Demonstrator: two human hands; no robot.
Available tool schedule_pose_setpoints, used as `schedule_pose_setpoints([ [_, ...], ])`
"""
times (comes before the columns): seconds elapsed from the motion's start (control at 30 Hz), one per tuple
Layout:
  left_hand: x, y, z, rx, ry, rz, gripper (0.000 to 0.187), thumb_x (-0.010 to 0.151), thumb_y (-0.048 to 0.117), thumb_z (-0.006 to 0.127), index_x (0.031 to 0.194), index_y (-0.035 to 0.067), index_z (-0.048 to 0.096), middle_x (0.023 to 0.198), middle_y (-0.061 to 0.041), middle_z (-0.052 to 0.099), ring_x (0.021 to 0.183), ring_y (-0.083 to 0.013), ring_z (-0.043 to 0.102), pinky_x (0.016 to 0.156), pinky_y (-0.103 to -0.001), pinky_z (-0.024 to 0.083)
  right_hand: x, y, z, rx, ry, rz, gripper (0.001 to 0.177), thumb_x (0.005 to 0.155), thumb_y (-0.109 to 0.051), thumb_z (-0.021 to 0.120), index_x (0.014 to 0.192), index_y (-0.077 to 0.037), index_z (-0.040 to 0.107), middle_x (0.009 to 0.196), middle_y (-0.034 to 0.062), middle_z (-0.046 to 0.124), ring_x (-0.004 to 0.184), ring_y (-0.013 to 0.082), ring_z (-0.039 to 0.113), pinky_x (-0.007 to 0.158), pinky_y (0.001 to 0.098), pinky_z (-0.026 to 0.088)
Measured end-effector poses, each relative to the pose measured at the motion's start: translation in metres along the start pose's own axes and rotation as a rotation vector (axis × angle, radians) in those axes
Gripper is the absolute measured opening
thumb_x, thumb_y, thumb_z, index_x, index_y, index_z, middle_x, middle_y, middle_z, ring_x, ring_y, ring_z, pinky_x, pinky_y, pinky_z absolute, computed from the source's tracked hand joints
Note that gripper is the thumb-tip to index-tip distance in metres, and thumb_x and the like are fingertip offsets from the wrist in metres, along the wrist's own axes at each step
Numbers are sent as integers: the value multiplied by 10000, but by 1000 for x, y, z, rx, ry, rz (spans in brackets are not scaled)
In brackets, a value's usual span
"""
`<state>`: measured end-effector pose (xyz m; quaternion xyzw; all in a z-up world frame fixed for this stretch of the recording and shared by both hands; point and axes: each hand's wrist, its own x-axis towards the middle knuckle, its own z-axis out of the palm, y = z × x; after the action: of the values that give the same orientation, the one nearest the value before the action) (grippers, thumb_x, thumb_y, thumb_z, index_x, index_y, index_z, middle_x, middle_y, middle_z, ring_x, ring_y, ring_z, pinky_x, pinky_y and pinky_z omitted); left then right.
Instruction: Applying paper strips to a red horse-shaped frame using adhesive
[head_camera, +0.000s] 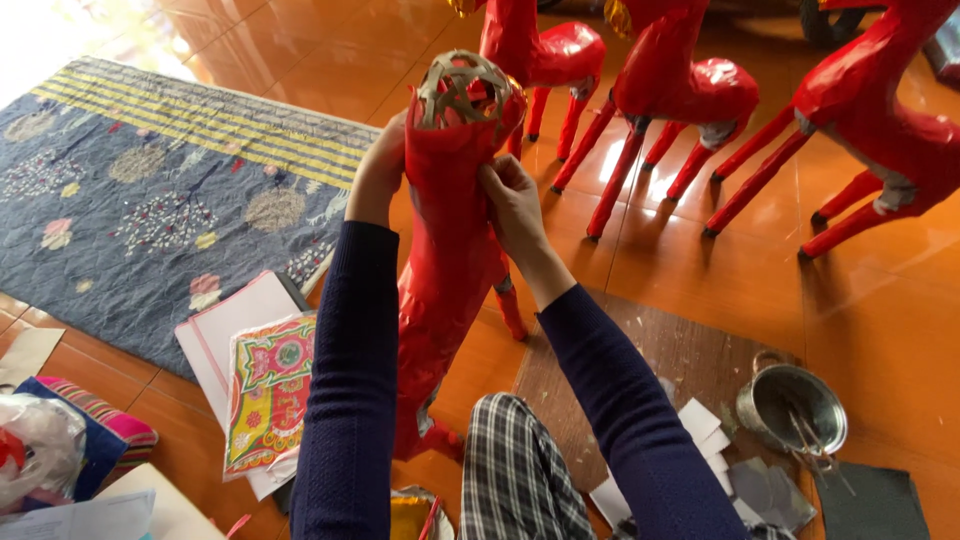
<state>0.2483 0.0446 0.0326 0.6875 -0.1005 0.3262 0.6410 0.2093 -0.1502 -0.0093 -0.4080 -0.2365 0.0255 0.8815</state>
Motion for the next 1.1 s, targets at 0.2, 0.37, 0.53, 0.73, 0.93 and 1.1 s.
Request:
schedule_pose_setpoints([
  [0.2,-20,-61,-16,312,133,232,195,866,44,629,1057,81,613,923,-128,596,877,-248,548,873,-330,394,-10,12,-37,-118,97,-75,211,895,-103,736,1036,-118,579,919,32,643,803,125,670,723,239,544],
  [0.37,-90,-98,-132,411,359,138,455,852,88,750,1244,127,522,1025,-108,634,809,-234,559,780,-357,484,-149,45,-153,-158,382,228,325,961,-255,665,1214,-164,483,1045,7,597,833,98,645,731,218,524],
  [0.53,-177,98,-20,-11,258,191,133,986,63,638,1111,26,662,1041,-170,631,1000,-317,597,907,-459,568,-353,104,-290,-442,573,670,253,966,-193,640,1173,-127,509,1010,47,624,709,106,648,587,157,521],
  [0.73,-331,74,167,291,98,46,378,956,273,451,890,-68,601,762,-184,584,786,-278,581,684,-322,549,-483,84,-370,-1283,218,1030,302,875,-368,682,1097,-164,666,1054,79,709,1017,282,675,865,393,542],
  [0.93,-536,-106,197,74,-673,-612,176,921,26,581,1079,18,659,988,-232,651,890,-350,649,812,-463,522,-498,51,-390,-1519,361,942,362,773,-386,739,1042,-222,561,1032,23,500,1023,275,601,808,392,537],
  [1.1,-555,-145,202,-93,-730,-921,272,982,23,517,1233,-47,595,1093,-241,637,946,-305,664,840,-419,561,-492,40,-372,-1757,-62,902,595,738,-337,791,1212,-167,475,1122,91,502,1086,338,542,812,480,503],
])
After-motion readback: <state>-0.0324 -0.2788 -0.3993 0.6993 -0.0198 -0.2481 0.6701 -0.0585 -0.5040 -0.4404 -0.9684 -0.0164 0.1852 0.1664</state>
